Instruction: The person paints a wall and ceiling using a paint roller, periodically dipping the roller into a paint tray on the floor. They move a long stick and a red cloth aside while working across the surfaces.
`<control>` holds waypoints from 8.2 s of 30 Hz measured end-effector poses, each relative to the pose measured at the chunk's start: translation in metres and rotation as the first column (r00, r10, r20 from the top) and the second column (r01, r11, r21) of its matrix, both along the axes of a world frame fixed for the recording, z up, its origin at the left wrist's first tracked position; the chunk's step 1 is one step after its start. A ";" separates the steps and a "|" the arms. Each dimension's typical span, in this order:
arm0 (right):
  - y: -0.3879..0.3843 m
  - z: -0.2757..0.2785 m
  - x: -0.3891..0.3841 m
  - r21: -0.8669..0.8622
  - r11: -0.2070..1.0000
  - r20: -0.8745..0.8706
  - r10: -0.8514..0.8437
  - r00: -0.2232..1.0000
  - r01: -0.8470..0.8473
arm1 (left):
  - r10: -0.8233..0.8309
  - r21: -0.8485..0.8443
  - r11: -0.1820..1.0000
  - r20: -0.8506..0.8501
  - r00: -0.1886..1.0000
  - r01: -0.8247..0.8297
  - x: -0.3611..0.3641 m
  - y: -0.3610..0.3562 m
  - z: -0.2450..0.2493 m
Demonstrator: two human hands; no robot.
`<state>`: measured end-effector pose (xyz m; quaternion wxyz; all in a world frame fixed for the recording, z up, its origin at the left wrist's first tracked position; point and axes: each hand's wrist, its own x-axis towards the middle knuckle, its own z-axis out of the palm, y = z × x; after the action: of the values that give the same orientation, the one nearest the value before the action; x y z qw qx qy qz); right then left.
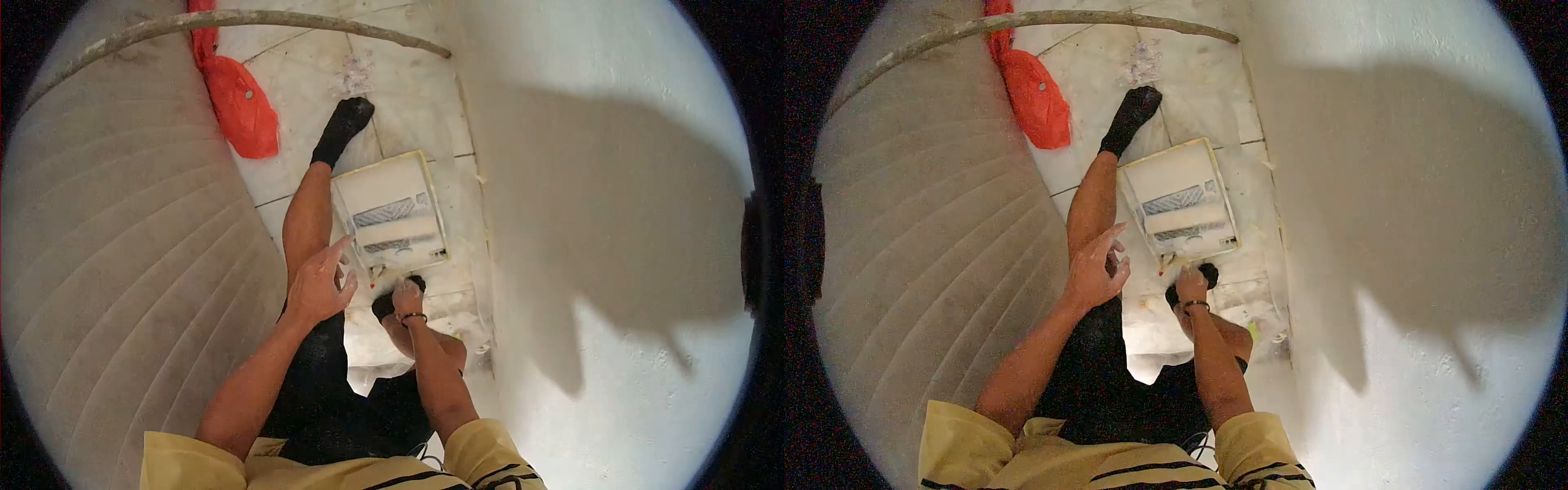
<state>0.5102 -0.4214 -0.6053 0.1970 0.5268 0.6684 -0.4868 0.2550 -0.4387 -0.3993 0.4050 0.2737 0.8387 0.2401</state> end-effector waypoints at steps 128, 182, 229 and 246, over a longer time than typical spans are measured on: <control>-0.005 0.074 -0.013 -0.088 0.951 0.182 0.307 0.934 -0.295 | 0.061 -0.034 0.998 -0.020 0.998 -0.061 -0.034 0.011 0.016; 0.349 0.253 -0.420 -0.687 -0.221 0.400 -0.910 0.107 0.692 | -0.102 0.201 0.978 0.214 0.971 0.059 -0.197 0.086 0.100; 0.269 0.502 -0.461 -0.204 0.245 -0.301 -0.937 0.178 0.948 | -0.165 0.422 0.832 0.808 0.565 -0.361 -0.282 0.232 0.285; 0.316 0.369 -0.479 -0.518 0.022 -0.024 -1.000 0.011 0.855 | 0.392 -0.189 0.841 0.858 0.331 -0.507 -0.279 0.193 0.202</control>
<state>0.0307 -0.1053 -0.2364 -0.2288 0.6809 0.0535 -0.6937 -0.0244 -0.2453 -0.1977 0.6738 -0.1081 0.5389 0.4938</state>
